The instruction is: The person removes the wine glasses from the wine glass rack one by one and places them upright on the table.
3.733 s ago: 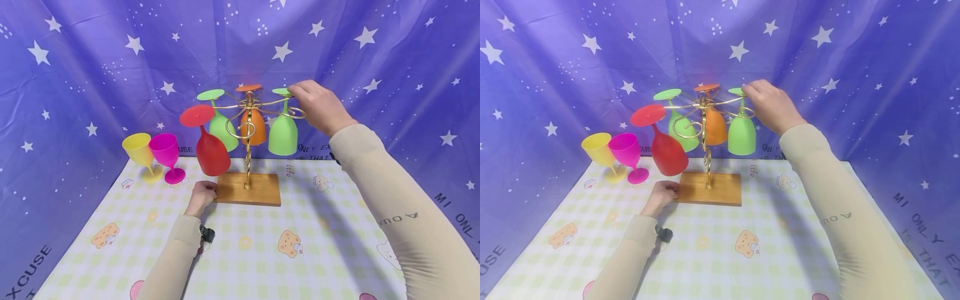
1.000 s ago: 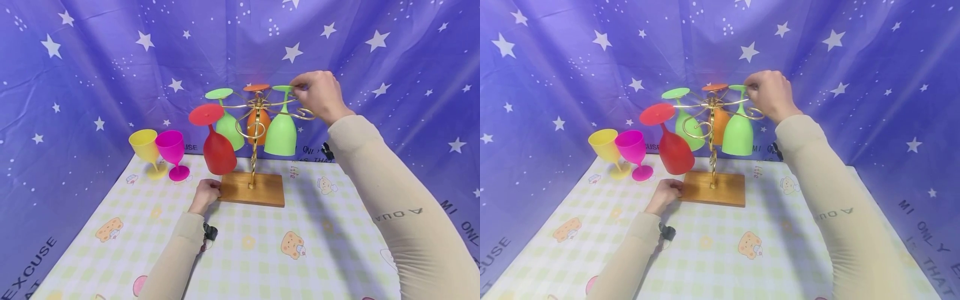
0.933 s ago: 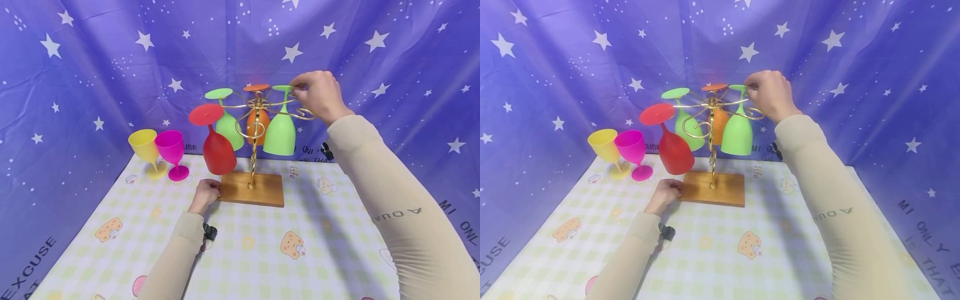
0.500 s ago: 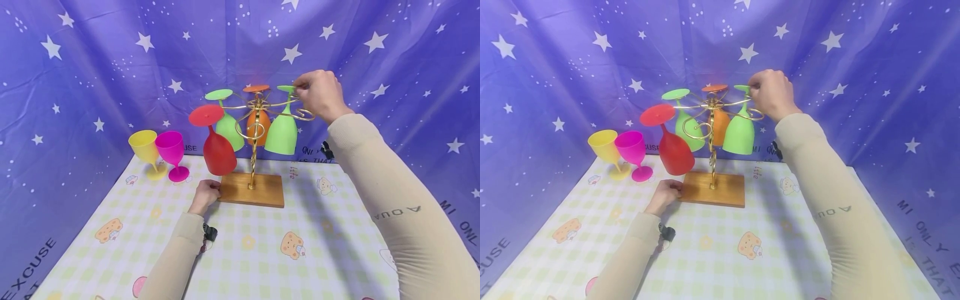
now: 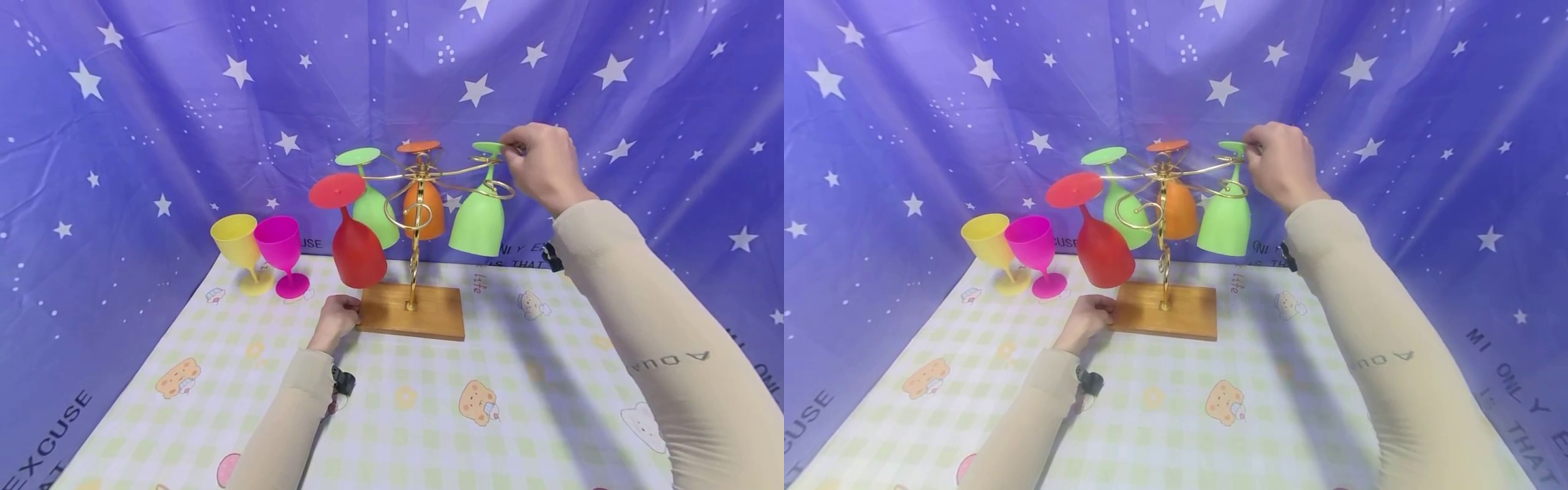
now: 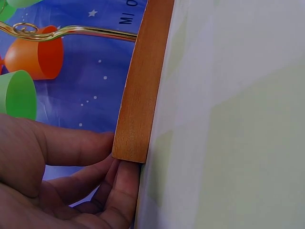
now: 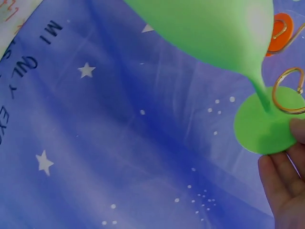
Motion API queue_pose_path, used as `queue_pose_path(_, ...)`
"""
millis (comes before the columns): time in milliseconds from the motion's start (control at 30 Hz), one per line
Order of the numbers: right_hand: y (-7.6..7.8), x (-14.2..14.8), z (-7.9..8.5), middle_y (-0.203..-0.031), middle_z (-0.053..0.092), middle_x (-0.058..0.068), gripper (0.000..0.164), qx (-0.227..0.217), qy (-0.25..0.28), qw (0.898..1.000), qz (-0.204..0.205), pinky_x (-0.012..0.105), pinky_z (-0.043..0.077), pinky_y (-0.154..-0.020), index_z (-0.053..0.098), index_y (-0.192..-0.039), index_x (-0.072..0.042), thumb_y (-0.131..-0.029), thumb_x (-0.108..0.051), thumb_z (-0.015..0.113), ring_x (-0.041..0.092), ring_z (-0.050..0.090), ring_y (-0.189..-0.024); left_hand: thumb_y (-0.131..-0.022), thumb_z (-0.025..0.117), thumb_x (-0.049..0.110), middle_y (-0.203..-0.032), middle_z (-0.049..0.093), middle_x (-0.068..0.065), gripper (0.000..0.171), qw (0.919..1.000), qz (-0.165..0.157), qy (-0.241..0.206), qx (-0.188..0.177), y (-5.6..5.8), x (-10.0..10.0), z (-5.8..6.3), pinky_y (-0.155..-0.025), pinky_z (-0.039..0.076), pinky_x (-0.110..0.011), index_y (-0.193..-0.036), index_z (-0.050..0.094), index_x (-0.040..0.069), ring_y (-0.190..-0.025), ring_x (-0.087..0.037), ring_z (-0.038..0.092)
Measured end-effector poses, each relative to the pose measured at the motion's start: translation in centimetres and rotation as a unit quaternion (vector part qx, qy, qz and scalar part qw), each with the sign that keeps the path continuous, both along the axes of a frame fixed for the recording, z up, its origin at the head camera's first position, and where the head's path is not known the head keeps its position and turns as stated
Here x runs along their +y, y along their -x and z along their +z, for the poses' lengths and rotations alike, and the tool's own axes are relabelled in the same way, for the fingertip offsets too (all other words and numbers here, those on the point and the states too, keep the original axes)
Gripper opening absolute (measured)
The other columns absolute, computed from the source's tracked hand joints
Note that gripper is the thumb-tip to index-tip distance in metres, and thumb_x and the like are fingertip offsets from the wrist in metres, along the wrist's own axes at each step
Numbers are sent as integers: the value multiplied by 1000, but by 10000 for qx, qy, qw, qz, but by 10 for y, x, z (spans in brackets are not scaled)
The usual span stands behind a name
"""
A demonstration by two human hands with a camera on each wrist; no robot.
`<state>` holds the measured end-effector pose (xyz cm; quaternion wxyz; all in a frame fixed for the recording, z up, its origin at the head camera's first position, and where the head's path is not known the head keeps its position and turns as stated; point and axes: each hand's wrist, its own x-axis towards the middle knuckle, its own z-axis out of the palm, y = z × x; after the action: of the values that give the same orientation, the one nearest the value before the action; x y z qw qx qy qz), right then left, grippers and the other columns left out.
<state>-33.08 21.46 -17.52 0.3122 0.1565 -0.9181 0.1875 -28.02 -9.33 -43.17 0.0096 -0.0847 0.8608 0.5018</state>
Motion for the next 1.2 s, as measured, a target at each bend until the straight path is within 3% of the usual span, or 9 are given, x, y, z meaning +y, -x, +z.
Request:
queue_pose_path(300,-10,18,-21,-93,67,18,19,878,80,9960,128,48,45,-84,71,-98,2,-92,-5,53,33,60,-87,-72,63,-8,-89,68,-10,28,10000,-7,-77,45,-1,-1,0,-71,51,-31,-99,71,-3,-81,-22,58)
queue_pose_path(933,-33,48,-78,-87,66,17,13,1453,740,9864,200,39,44,-73,70,-94,4,-88,-1,59,29,59,-79,-74,66,-5,-94,67,-13,26,9999,51,-111,-79,-2,2,2,-75,51,-34,-100,69,-3,-86,-24,59)
queue_pose_path(1067,-38,50,-90,-85,66,16,12,1527,861,9842,228,36,44,-72,70,-93,4,-87,1,60,27,59,-77,-76,67,-3,-95,67,-13,26,9999,41,31,-119,-4,3,5,-74,51,-33,-101,68,-3,-85,-24,59)
queue_pose_path(1200,-43,51,-102,-84,66,15,11,1496,914,9842,255,36,43,-73,70,-92,3,-86,2,61,26,59,-78,-76,66,-1,-94,65,-13,30,9994,-24,346,66,-7,6,10,-75,51,-35,-105,67,-4,-84,-26,58)
